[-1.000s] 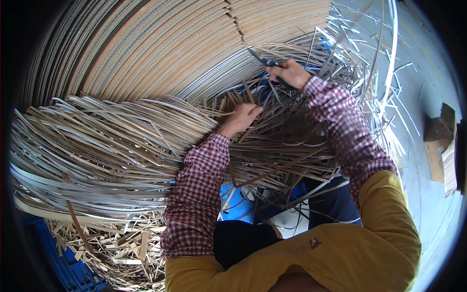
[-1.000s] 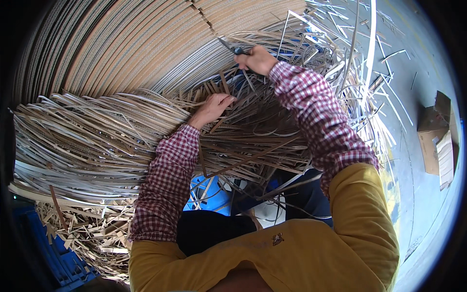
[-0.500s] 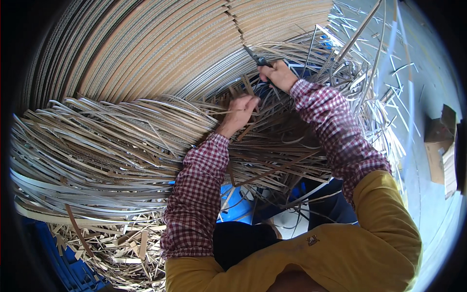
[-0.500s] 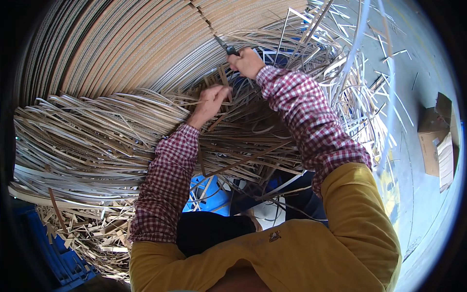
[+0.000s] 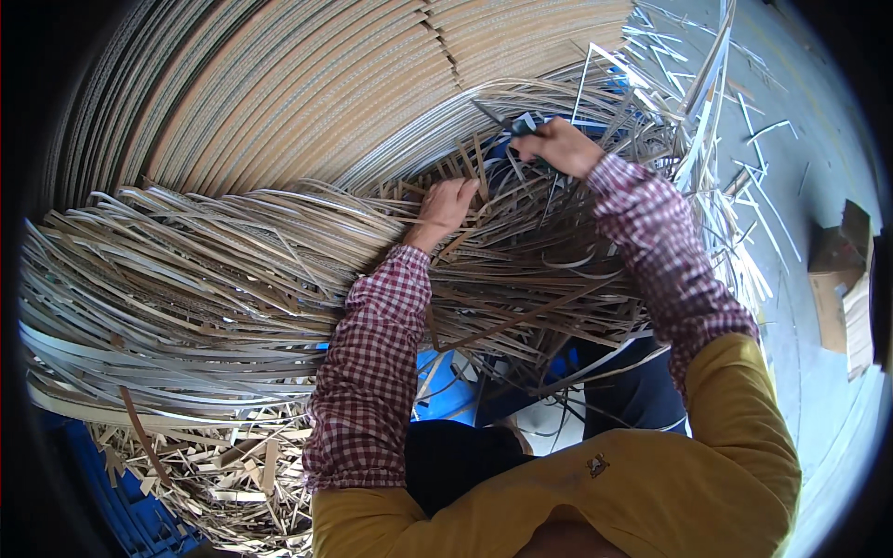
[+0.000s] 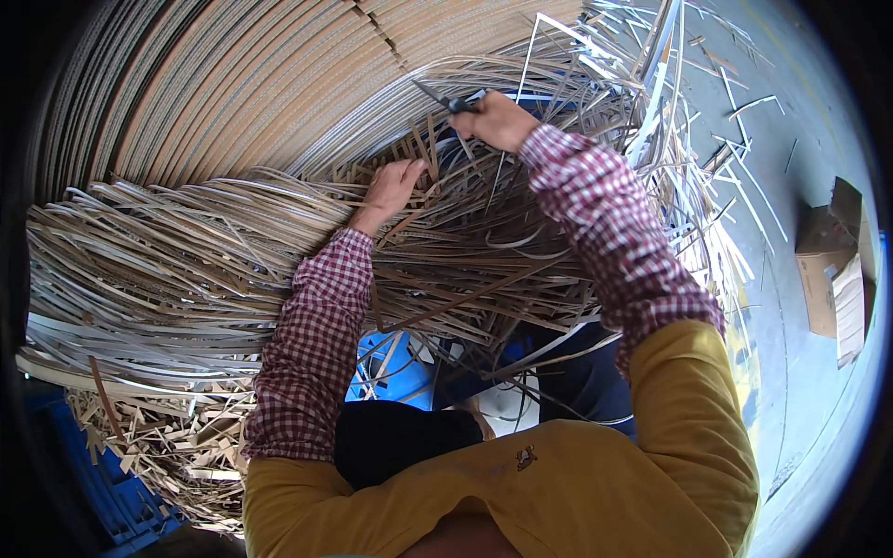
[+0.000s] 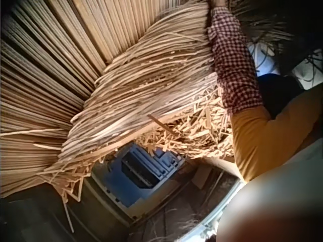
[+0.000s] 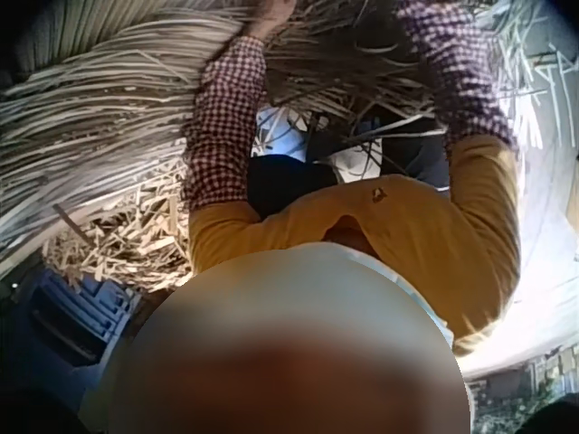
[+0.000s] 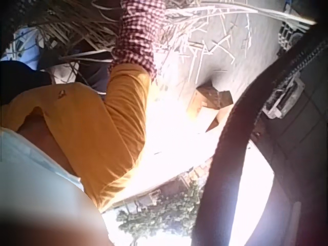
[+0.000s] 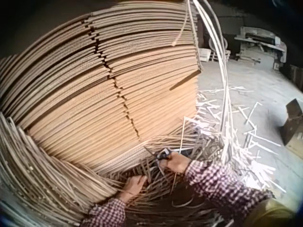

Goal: Trimming thin strips from a stack of material using pliers.

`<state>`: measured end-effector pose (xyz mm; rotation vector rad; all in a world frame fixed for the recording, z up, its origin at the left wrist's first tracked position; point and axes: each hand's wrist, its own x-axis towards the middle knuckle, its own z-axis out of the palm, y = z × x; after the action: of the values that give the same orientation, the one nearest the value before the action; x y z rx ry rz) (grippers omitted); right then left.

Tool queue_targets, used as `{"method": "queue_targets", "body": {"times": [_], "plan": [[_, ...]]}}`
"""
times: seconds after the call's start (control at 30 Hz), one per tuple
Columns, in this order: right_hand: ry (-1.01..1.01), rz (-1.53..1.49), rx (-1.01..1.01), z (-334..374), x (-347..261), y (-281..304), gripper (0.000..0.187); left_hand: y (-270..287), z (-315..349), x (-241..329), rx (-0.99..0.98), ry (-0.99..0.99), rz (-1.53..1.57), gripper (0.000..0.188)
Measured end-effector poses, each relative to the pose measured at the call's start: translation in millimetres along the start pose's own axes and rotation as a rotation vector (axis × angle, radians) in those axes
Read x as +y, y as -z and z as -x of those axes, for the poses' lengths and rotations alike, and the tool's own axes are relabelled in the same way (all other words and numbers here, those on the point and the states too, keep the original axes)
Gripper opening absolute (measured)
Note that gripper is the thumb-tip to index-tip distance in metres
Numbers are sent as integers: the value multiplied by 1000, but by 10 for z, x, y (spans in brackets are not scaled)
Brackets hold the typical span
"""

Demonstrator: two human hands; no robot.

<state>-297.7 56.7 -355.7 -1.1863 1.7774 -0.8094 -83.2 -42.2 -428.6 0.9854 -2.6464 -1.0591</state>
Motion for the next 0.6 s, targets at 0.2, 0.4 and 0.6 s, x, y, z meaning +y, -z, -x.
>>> {"method": "queue_targets", "body": {"times": [0.2,0.4,0.6], "plan": [[14,-43,70,-313,-28,-147,38,33,27,57,92,-77,71,43],[30,193,-2,-99,179,-448,27,139,90,167,586,-385,-3,21],[47,-158,-298,744,292,-227,30,121,29,222,334,-296,79,28]]}}
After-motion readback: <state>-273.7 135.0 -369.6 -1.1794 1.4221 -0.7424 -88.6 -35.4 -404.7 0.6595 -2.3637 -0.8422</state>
